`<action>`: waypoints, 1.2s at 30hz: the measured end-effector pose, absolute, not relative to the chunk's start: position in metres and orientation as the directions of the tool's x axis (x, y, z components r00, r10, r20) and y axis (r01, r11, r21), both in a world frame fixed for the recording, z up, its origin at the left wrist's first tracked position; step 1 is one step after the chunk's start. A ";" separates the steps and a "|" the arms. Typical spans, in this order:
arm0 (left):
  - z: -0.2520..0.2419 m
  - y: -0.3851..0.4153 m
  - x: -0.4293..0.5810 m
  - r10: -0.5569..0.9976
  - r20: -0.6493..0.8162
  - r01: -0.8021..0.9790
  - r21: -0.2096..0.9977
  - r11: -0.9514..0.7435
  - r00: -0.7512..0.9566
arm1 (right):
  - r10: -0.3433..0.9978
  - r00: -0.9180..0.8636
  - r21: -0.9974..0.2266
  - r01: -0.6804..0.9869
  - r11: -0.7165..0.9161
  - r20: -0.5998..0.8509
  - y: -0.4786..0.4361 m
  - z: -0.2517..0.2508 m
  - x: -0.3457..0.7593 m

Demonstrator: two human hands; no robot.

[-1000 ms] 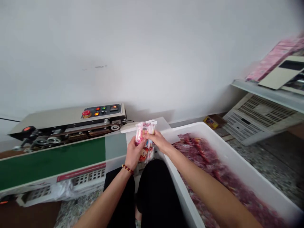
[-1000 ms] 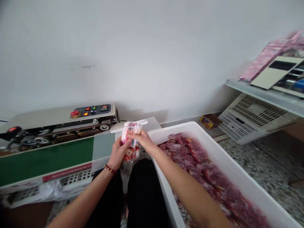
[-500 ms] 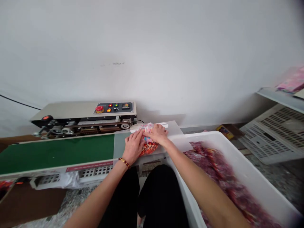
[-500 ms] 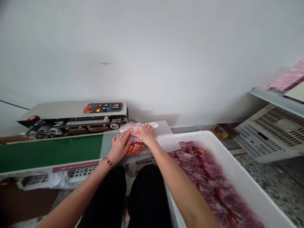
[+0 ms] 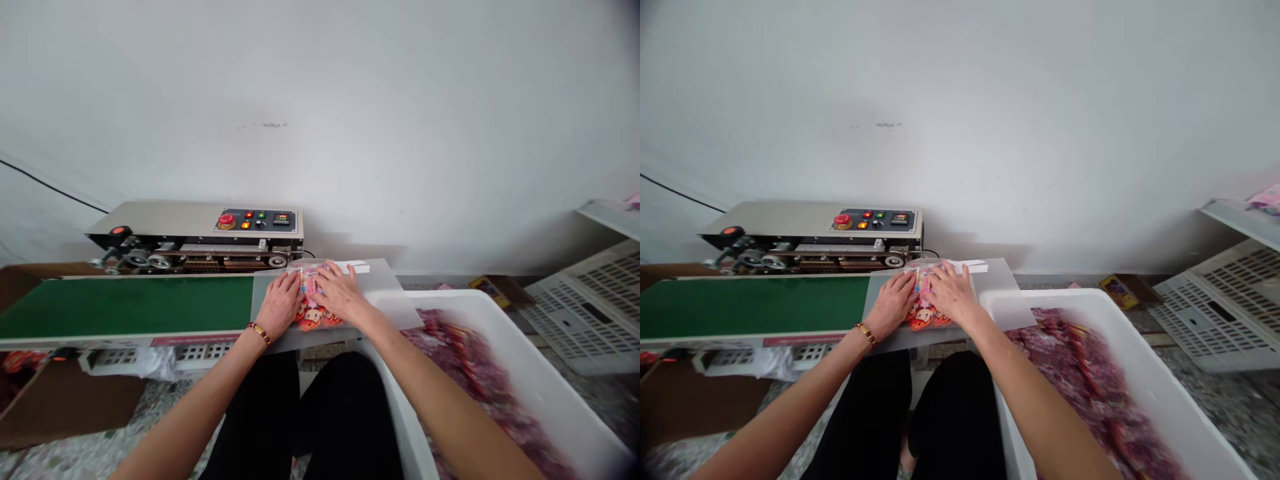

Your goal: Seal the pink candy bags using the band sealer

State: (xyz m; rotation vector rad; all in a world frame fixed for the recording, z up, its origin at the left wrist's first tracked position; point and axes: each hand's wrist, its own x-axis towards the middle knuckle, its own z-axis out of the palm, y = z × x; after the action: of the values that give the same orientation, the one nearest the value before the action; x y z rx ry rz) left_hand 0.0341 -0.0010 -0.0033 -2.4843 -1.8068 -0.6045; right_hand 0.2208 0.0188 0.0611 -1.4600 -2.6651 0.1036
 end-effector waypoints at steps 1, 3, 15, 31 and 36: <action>-0.005 0.002 0.032 0.903 0.315 0.910 0.198 -0.364 0.293 | 0.848 -0.528 -0.096 0.842 0.530 0.048 0.019 0.061 0.224; -0.008 0.006 0.028 0.887 0.318 0.898 0.177 -0.404 0.336 | 0.856 -0.515 -0.080 0.853 0.516 0.036 0.020 0.061 0.230; -0.014 -0.001 -0.019 0.892 0.350 0.910 0.192 -0.367 0.286 | 0.797 -0.603 0.021 0.798 0.603 0.019 0.036 0.058 0.214; -0.006 -0.007 0.031 0.904 0.263 0.844 0.340 -0.415 0.338 | 0.795 -0.606 0.018 0.795 0.606 0.024 0.039 0.057 0.220; 0.001 -0.010 0.023 0.929 0.216 0.906 0.241 -0.348 0.299 | 0.795 -0.599 0.031 0.800 0.599 0.098 0.035 0.054 0.210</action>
State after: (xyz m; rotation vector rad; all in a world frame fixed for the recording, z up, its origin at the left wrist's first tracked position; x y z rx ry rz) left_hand 0.0233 -0.0104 0.0006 -2.5896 -1.8334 -0.5151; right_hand 0.2097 0.0355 0.0537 -1.3702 -2.7425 -0.1098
